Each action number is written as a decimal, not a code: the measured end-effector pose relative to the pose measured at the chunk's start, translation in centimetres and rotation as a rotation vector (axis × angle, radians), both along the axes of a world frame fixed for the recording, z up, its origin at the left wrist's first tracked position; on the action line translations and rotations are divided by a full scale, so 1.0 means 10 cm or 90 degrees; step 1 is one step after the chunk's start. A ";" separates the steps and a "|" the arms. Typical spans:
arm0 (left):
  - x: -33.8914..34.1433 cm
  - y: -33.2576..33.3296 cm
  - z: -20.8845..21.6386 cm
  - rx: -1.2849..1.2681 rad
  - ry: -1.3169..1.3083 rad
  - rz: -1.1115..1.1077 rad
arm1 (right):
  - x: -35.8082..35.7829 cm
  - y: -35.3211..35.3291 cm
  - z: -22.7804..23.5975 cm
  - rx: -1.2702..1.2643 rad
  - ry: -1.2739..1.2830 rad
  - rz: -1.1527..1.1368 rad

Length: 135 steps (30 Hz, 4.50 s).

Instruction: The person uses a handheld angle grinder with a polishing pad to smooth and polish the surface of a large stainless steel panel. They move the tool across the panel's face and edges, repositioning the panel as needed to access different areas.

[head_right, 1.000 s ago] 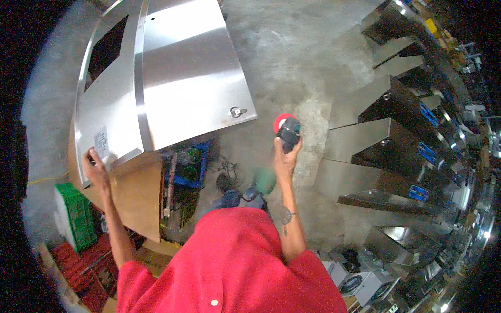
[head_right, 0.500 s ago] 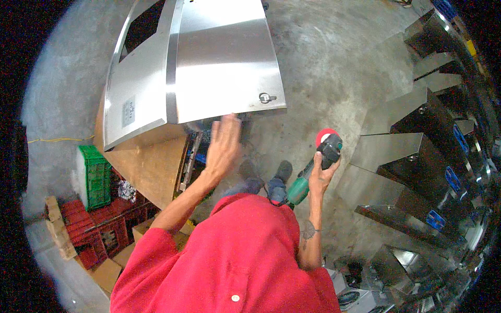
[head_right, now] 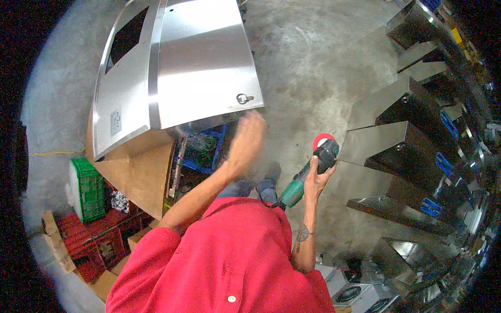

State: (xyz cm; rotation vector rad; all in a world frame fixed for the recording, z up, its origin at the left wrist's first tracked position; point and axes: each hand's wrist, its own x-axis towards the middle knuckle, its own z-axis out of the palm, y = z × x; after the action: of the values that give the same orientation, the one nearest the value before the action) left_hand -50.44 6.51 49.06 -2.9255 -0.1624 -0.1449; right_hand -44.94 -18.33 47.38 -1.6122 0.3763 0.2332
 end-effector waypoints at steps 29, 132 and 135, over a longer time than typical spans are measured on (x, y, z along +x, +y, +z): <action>-1.01 0.99 0.59 -0.018 0.096 -0.005 | -0.07 -0.29 -0.39 0.040 -0.078 -0.042; -1.97 -0.20 1.65 -1.122 -0.564 0.506 | -0.77 2.43 1.67 0.152 -0.177 0.960; -1.99 -0.17 1.69 -1.145 -0.544 0.524 | -0.77 2.45 1.66 0.156 -0.185 0.959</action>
State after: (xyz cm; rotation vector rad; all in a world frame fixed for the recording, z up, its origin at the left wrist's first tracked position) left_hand -70.33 4.78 65.97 -3.2445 -2.7474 -1.8698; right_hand -52.65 6.12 63.98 -1.3576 -1.1235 1.0938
